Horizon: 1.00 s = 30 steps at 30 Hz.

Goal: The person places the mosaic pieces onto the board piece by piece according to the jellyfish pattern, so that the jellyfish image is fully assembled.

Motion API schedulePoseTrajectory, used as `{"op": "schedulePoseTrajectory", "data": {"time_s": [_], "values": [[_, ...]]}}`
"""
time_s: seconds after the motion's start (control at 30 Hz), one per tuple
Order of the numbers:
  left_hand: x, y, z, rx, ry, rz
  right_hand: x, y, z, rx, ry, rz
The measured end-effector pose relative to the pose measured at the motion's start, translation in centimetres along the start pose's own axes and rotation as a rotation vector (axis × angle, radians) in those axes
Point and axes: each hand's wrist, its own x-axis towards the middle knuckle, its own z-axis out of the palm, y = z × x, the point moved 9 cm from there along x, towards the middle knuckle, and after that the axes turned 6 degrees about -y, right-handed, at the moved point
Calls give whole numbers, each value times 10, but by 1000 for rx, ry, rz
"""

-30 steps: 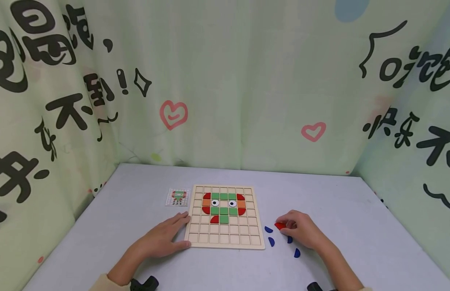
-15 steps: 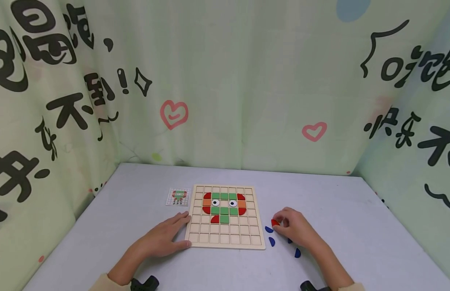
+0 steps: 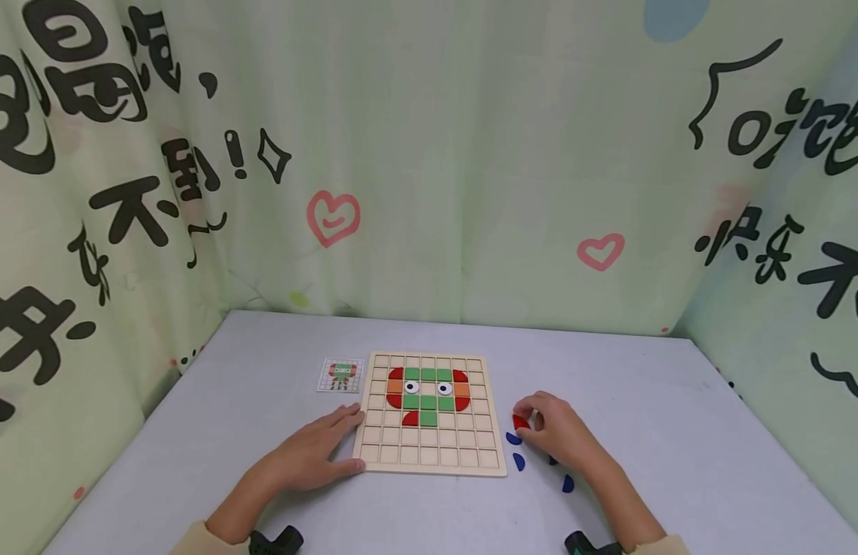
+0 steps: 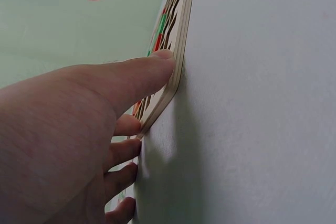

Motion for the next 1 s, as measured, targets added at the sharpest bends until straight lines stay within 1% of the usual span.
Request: {"op": "schedulePoseTrajectory", "data": {"time_s": [0.33, 0.6, 0.73, 0.83, 1.0], "values": [[1, -1, 0, 3, 4, -3, 4, 1, 1, 12, -22, 21], [2, -1, 0, -4, -1, -16, 9, 1, 6, 43, -13, 29], [2, -2, 0, -2, -1, -24, 12, -8, 8, 54, -3, 13], [1, -2, 0, 2, -1, -25, 15, -18, 11, 78, -5, -11], [-1, 1, -1, -8, 5, 6, 20, -34, 22, 134, -33, -36]]}}
